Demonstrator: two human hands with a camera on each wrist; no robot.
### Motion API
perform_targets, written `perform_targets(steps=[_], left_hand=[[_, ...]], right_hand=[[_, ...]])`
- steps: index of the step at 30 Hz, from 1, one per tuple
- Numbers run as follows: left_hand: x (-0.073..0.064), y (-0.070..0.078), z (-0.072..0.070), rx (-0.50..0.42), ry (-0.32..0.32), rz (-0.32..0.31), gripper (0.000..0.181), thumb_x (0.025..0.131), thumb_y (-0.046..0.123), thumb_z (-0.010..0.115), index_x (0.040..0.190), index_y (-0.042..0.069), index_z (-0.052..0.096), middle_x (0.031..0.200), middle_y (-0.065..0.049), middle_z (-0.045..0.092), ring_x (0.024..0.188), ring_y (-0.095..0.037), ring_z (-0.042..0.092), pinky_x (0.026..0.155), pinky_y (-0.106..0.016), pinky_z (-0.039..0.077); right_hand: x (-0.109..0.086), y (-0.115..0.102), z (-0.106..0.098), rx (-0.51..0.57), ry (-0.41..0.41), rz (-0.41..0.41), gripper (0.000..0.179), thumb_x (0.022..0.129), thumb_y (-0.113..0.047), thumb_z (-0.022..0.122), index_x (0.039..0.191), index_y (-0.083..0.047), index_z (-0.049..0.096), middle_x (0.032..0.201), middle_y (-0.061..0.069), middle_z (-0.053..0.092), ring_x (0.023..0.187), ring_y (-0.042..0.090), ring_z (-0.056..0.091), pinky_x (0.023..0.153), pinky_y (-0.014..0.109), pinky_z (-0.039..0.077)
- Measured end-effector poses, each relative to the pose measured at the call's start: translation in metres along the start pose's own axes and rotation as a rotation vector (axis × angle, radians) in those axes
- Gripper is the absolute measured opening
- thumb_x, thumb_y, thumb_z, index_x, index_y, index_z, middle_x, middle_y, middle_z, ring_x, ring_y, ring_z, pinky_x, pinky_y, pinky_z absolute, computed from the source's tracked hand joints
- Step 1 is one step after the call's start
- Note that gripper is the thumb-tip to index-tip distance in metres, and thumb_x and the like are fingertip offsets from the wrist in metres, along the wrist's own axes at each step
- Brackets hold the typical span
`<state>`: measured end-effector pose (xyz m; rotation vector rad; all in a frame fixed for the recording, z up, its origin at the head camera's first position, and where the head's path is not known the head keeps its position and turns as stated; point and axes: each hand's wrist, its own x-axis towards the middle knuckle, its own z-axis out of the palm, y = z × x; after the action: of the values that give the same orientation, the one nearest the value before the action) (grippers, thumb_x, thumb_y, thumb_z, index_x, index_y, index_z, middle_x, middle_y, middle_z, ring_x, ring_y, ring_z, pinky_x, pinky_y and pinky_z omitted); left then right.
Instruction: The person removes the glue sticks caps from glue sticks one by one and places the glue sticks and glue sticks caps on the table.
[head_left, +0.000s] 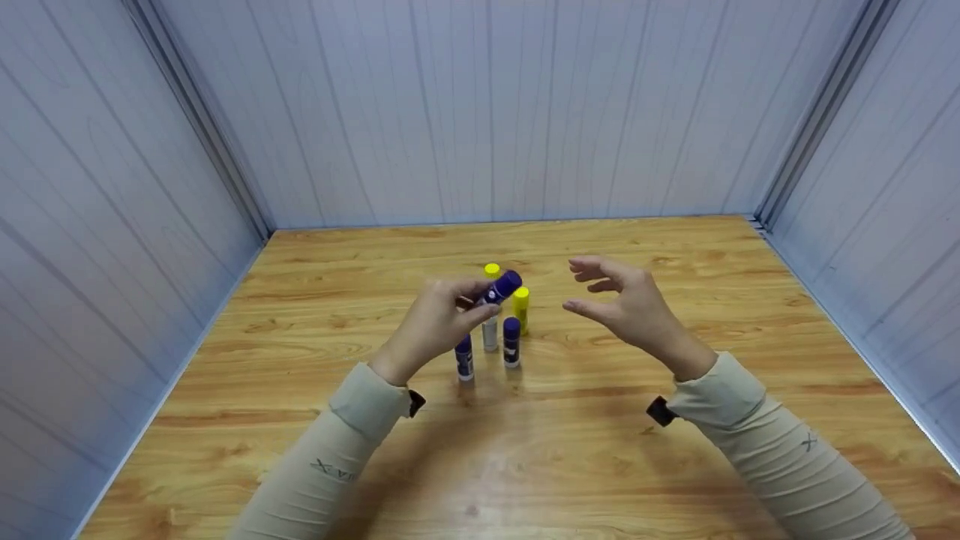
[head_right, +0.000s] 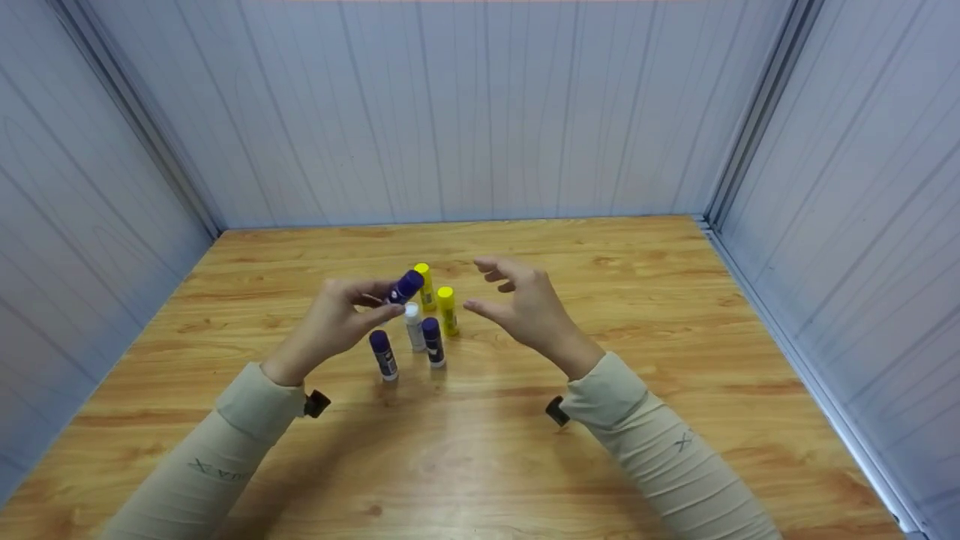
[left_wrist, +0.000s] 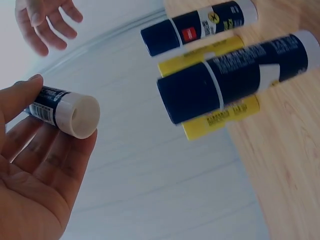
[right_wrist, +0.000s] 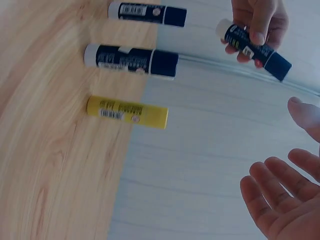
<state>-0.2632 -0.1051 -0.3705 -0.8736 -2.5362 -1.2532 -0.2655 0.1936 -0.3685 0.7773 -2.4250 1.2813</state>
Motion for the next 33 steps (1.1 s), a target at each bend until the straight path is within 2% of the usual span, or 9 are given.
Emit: perform_targets(steps=[8,10,15,21,25,28,31,33], left_hand=[[-0.003,0.012,0.015,0.074,-0.045,0.073,0.031,0.103,0.012,0.077,0.131,0.002,0.077,0.116,-0.013,0.082,0.088,-0.016,0.076,0.074,-0.031,0.064],[-0.003,0.014,0.019,0.088,-0.046,0.093,0.030,0.102,0.012,0.078,0.130,0.001,0.078,0.116,-0.014,0.082,0.089,-0.017,0.077,0.074,-0.032,0.065],[-0.004,0.020,0.027,0.122,-0.053,0.134,0.029,0.101,0.013,0.079,0.128,0.002,0.078,0.118,-0.014,0.082,0.096,-0.021,0.080,0.080,-0.034,0.067],[-0.005,0.022,0.034,0.142,-0.050,0.172,0.026,0.102,0.015,0.079,0.125,0.003,0.079,0.114,-0.012,0.082,0.097,-0.020,0.080,0.081,-0.033,0.067],[-0.007,0.023,0.035,0.141,-0.052,0.161,0.026,0.102,0.016,0.079,0.124,0.003,0.079,0.114,-0.012,0.082,0.097,-0.020,0.080,0.081,-0.033,0.067],[-0.007,0.025,0.035,0.110,-0.053,0.149,0.025,0.103,0.015,0.078,0.124,0.002,0.079,0.115,-0.013,0.082,0.096,-0.019,0.080,0.080,-0.031,0.067],[-0.006,0.026,0.036,0.066,-0.057,0.141,0.023,0.103,0.012,0.077,0.123,0.001,0.078,0.114,-0.013,0.081,0.093,-0.018,0.079,0.078,-0.028,0.066],[-0.006,0.027,0.037,0.046,-0.058,0.139,0.022,0.103,0.012,0.076,0.123,0.001,0.078,0.111,-0.013,0.081,0.090,-0.018,0.078,0.076,-0.026,0.065]], right_hand=[[-0.005,-0.011,0.014,0.055,-0.047,-0.029,0.052,0.093,-0.007,0.087,0.141,-0.001,0.069,0.131,0.017,0.076,0.122,0.037,0.071,0.101,0.057,0.061],[-0.006,-0.012,0.017,0.062,-0.054,-0.043,0.052,0.092,-0.007,0.087,0.140,-0.001,0.070,0.130,0.018,0.076,0.121,0.037,0.072,0.100,0.057,0.061],[-0.010,-0.014,0.025,0.066,-0.075,-0.081,0.048,0.093,-0.007,0.087,0.138,-0.001,0.071,0.130,0.016,0.077,0.119,0.033,0.074,0.097,0.048,0.064],[-0.013,-0.015,0.030,0.081,-0.070,-0.093,0.036,0.095,-0.008,0.085,0.129,-0.002,0.076,0.119,0.012,0.081,0.108,0.026,0.076,0.092,0.042,0.065],[-0.016,-0.017,0.031,0.120,-0.056,-0.070,0.033,0.096,-0.007,0.084,0.127,-0.003,0.077,0.115,0.010,0.080,0.104,0.017,0.074,0.090,0.033,0.064],[-0.016,-0.016,0.033,0.198,-0.048,-0.042,0.032,0.098,-0.003,0.080,0.129,0.001,0.075,0.114,0.016,0.079,0.103,0.011,0.072,0.090,0.026,0.062],[-0.017,-0.018,0.035,0.311,-0.034,0.021,0.033,0.100,0.000,0.076,0.132,0.006,0.072,0.115,0.021,0.077,0.102,0.010,0.072,0.088,0.023,0.062],[-0.017,-0.019,0.036,0.387,-0.012,0.084,0.034,0.100,0.002,0.076,0.133,0.007,0.072,0.114,0.020,0.077,0.100,0.011,0.072,0.086,0.022,0.062]])
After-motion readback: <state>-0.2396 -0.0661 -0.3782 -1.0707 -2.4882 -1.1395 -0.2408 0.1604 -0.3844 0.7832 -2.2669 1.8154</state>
